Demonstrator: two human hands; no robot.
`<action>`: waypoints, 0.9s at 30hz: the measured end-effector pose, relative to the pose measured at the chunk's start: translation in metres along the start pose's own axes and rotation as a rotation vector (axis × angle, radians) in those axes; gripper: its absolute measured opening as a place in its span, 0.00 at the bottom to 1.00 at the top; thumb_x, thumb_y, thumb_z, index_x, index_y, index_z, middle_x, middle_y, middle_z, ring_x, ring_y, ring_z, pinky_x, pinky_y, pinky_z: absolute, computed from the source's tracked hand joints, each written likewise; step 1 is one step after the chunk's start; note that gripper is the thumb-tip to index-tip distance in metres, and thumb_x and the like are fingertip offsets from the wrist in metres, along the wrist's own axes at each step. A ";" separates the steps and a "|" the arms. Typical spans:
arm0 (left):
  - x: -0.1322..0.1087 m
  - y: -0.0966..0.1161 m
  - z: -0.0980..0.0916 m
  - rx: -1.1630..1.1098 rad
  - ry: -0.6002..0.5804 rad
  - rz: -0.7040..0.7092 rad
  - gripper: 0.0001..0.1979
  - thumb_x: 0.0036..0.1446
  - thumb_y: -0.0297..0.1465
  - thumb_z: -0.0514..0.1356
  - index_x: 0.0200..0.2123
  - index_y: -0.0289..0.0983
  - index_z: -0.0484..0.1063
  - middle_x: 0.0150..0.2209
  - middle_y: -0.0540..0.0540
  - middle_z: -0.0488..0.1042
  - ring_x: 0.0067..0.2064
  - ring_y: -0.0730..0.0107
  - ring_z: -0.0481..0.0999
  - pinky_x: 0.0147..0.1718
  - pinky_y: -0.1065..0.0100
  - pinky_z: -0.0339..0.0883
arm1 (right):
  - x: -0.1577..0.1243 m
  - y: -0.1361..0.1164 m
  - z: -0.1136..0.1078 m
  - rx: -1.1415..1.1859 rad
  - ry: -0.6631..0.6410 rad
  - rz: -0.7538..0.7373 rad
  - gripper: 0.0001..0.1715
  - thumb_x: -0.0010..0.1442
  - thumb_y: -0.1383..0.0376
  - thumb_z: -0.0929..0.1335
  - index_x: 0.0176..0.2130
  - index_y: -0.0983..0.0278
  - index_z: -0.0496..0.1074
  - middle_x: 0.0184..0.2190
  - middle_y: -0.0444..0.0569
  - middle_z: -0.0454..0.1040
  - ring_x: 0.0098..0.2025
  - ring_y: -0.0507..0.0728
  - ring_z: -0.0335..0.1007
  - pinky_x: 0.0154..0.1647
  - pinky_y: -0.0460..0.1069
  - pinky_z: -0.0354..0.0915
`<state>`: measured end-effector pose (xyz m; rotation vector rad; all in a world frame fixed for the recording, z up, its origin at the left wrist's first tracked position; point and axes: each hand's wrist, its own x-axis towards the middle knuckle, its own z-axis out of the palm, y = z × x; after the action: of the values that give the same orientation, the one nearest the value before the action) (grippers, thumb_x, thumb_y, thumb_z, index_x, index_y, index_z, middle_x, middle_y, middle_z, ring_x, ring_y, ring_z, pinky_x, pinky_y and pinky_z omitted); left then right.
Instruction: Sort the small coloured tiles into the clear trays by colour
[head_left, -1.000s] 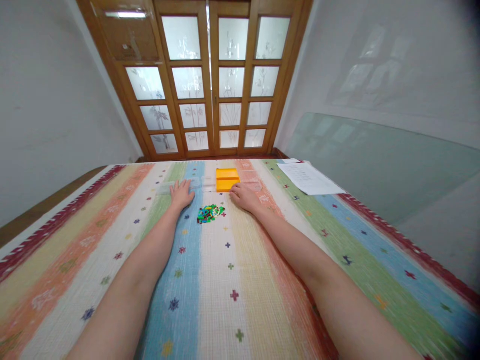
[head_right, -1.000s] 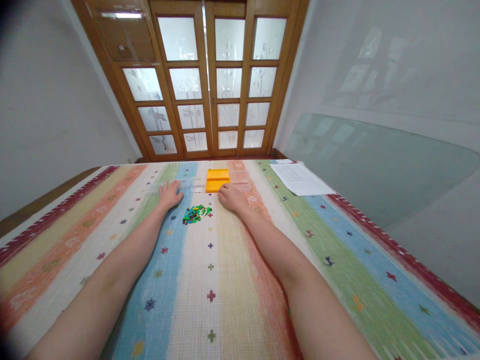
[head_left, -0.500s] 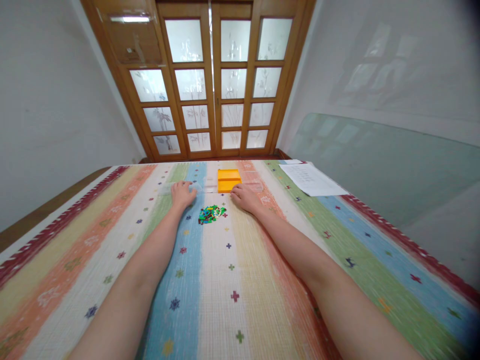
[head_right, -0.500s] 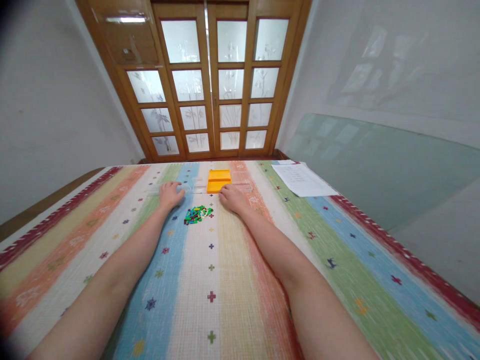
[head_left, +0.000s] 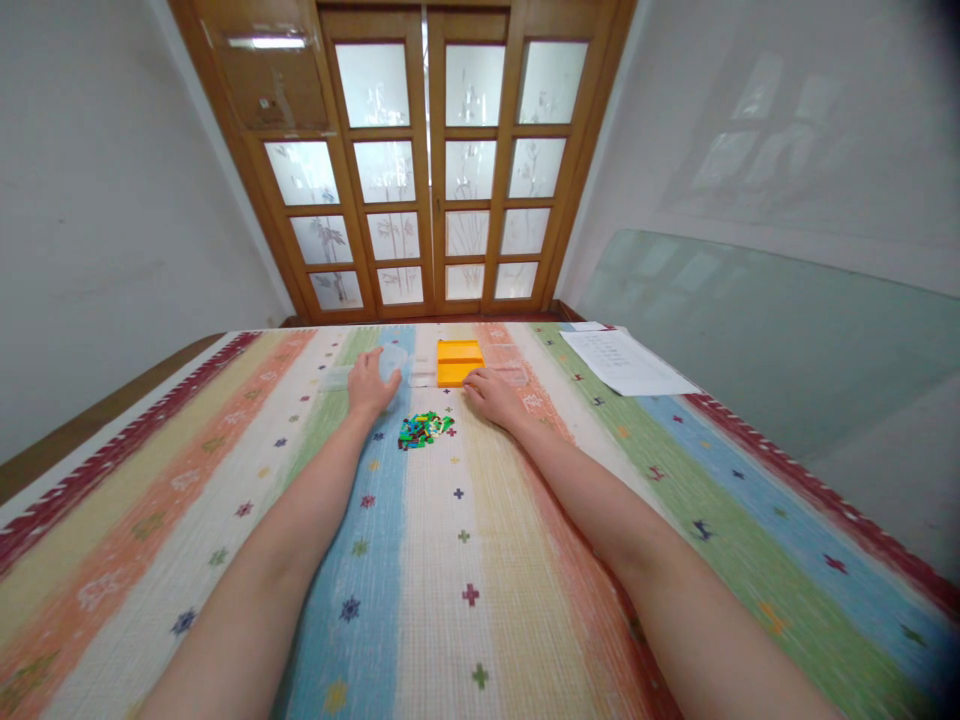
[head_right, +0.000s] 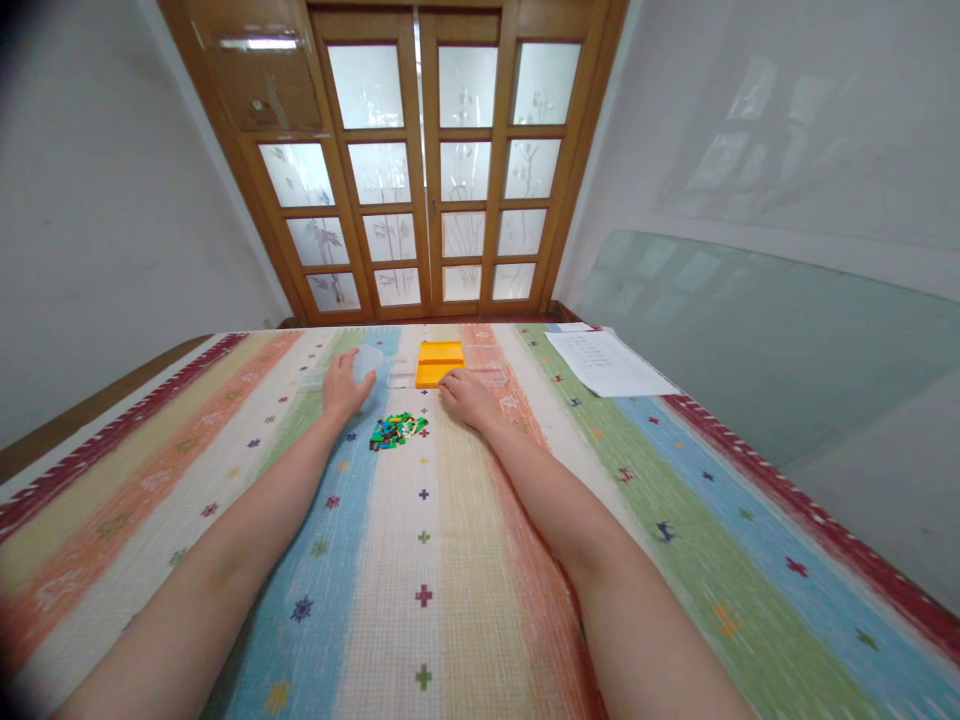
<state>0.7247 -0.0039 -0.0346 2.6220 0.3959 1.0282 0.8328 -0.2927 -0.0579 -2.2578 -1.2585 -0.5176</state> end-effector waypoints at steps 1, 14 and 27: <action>-0.001 0.005 0.000 -0.033 -0.001 0.042 0.28 0.62 0.42 0.61 0.63 0.38 0.65 0.57 0.36 0.72 0.55 0.49 0.74 0.56 0.53 0.67 | 0.000 -0.001 0.000 0.005 0.022 0.005 0.12 0.71 0.66 0.64 0.48 0.63 0.78 0.49 0.55 0.77 0.52 0.60 0.71 0.55 0.54 0.67; -0.026 0.061 0.006 -0.323 -0.194 0.409 0.21 0.63 0.44 0.64 0.55 0.41 0.71 0.57 0.41 0.70 0.50 0.60 0.77 0.50 0.59 0.73 | 0.001 -0.019 -0.011 -0.038 0.065 -0.173 0.28 0.70 0.56 0.68 0.65 0.59 0.68 0.59 0.59 0.72 0.60 0.66 0.68 0.61 0.62 0.67; -0.028 0.069 0.012 -0.426 -0.193 0.411 0.26 0.62 0.44 0.65 0.59 0.40 0.69 0.55 0.38 0.74 0.56 0.53 0.74 0.58 0.51 0.69 | 0.003 -0.027 -0.014 -0.100 -0.059 -0.146 0.17 0.74 0.58 0.62 0.52 0.63 0.75 0.50 0.58 0.77 0.53 0.64 0.70 0.55 0.56 0.63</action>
<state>0.7234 -0.0796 -0.0343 2.4183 -0.3829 0.8413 0.8103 -0.2868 -0.0389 -2.2884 -1.4654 -0.5827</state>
